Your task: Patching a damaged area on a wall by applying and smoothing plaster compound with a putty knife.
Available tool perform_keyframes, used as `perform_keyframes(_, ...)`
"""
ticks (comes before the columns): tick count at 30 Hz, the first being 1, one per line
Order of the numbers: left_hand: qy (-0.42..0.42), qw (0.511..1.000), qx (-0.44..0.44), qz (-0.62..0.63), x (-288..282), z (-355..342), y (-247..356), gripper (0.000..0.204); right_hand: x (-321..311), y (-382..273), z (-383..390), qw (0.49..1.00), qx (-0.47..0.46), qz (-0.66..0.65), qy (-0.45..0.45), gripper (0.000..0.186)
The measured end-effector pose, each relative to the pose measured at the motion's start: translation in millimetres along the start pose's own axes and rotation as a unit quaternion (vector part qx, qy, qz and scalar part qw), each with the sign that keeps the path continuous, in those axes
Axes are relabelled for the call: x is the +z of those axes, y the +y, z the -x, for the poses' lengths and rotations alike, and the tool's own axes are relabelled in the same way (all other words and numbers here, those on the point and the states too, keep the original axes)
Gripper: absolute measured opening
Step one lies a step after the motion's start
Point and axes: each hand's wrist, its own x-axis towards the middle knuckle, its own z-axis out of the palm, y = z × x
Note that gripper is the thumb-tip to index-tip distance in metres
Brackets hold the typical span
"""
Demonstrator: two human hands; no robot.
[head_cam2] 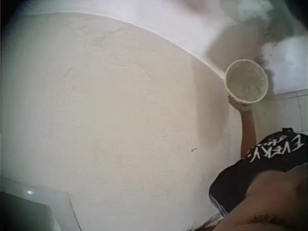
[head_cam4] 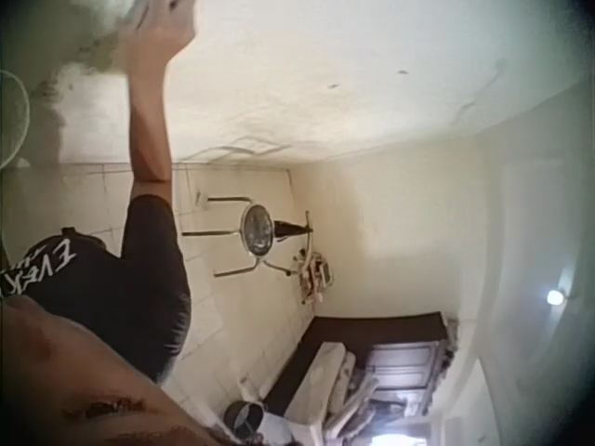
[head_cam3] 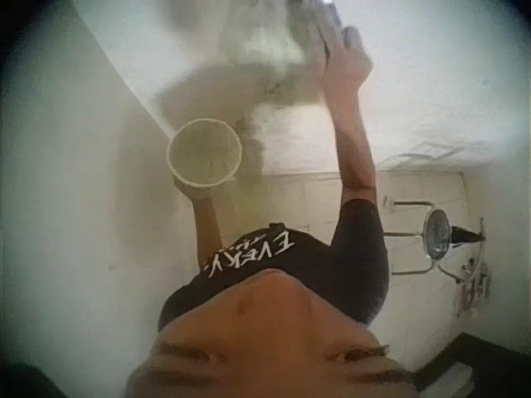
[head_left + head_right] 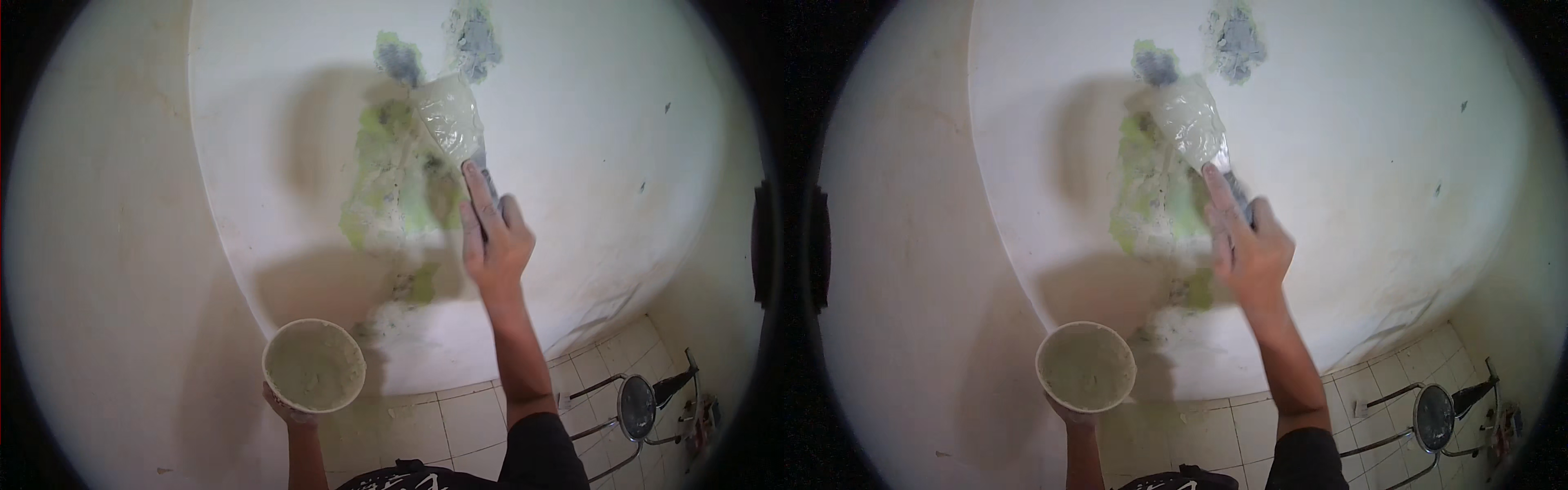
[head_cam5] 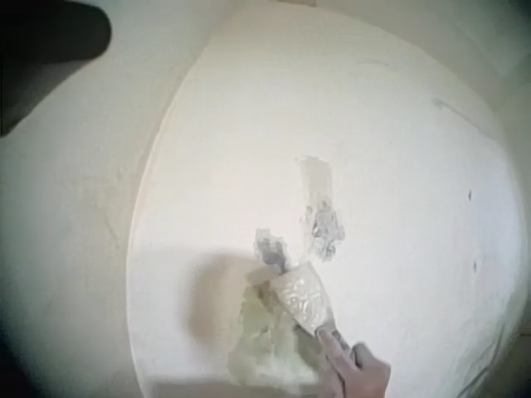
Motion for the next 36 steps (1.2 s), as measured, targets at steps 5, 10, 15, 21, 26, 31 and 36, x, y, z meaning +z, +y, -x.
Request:
perform_keyframes(5, -0.171, 0.932, 0.206, -0.243, -18.7, -1.9, -7.0, 0.07, 19.0, 93.7, -20.6, 0.959, -0.276, -0.006, 0.065, 0.048)
perform_keyframes(10, -0.037, 0.998, -0.023, 0.035, -26.3, -10.2, -9.1, 0.071, 29.5, 108.2, -28.5, 0.972, -0.181, 0.136, -0.064, 0.047)
perform_keyframes(15, -0.07, 0.997, 0.012, -0.012, -19.6, -6.7, -9.2, 0.059, 23.1, 113.9, -33.0, 0.967, -0.136, 0.147, -0.155, 0.057)
perform_keyframes(21, -0.095, 0.972, 0.108, -0.187, -50.6, -15.9, -13.2, 0.08, 5.9, 136.0, -19.1, 0.971, -0.165, 0.122, -0.122, 0.057)
perform_keyframes(26, -0.026, 0.999, 0.014, -0.014, -23.9, -10.2, -7.3, 0.078, -20.8, 120.0, -29.7, 0.961, -0.166, 0.167, -0.144, 0.056)
perform_keyframes(31, -0.052, 0.997, 0.035, -0.05, -31.0, -15.9, -15.6, 0.069, -11.8, 73.4, -52.5, 0.964, -0.16, 0.142, -0.156, 0.058)
perform_keyframes(36, -0.073, 0.994, 0.024, -0.081, -21.7, -8.1, -19.2, 0.069, -5.3, 51.7, -40.7, 0.957, -0.099, 0.18, -0.206, 0.056)
